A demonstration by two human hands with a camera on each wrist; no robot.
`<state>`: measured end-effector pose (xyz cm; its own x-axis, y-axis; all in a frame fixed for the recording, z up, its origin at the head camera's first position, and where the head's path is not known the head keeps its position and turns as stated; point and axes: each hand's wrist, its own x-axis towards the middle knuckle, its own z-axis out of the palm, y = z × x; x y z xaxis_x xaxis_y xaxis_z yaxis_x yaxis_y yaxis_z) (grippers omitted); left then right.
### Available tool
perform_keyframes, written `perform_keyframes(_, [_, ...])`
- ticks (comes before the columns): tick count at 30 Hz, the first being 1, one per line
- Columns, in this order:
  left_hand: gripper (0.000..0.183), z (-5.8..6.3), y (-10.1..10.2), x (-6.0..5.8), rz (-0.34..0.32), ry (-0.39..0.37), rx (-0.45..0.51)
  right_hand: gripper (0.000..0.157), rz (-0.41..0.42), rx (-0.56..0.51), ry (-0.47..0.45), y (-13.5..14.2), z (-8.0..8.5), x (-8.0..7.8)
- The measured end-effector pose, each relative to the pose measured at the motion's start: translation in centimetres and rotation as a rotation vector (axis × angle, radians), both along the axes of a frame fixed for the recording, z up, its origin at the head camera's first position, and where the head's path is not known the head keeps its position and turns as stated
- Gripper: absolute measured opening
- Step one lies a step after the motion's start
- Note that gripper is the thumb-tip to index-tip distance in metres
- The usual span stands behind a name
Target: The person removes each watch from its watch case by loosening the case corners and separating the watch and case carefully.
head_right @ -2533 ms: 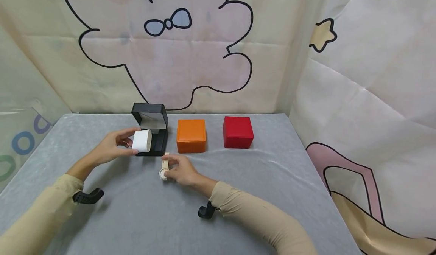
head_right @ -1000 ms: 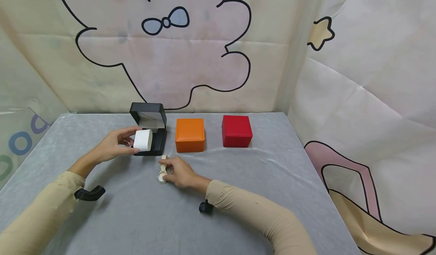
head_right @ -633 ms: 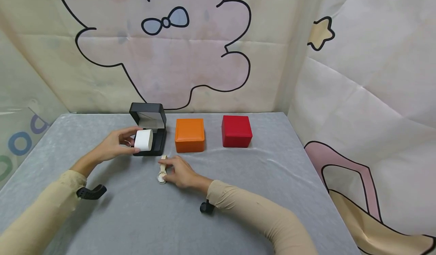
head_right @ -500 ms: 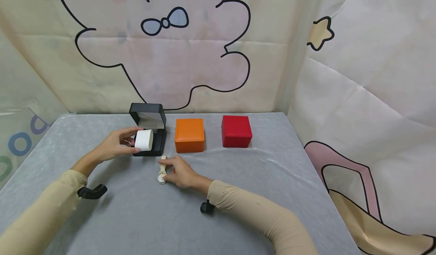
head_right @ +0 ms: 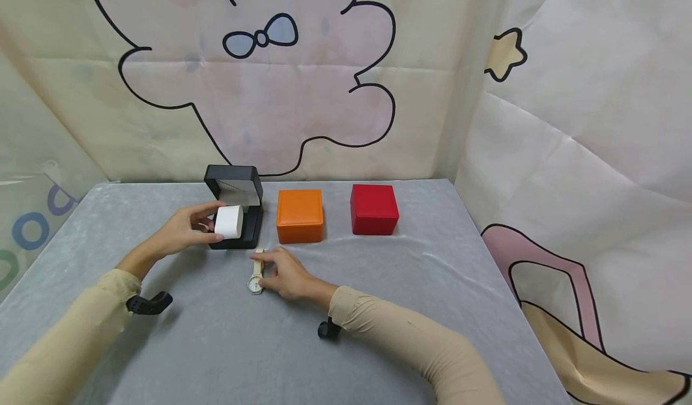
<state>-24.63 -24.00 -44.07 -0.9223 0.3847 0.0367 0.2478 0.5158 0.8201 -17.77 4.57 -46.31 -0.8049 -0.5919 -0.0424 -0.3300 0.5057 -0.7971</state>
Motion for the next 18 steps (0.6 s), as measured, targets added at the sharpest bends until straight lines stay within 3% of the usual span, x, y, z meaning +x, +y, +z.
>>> perform_keyframes(18, [0.072,-0.18,0.03,-0.79,-0.003,0.016,-0.038,0.059,-0.001,-0.023,-0.029,0.17,0.06,-0.23])
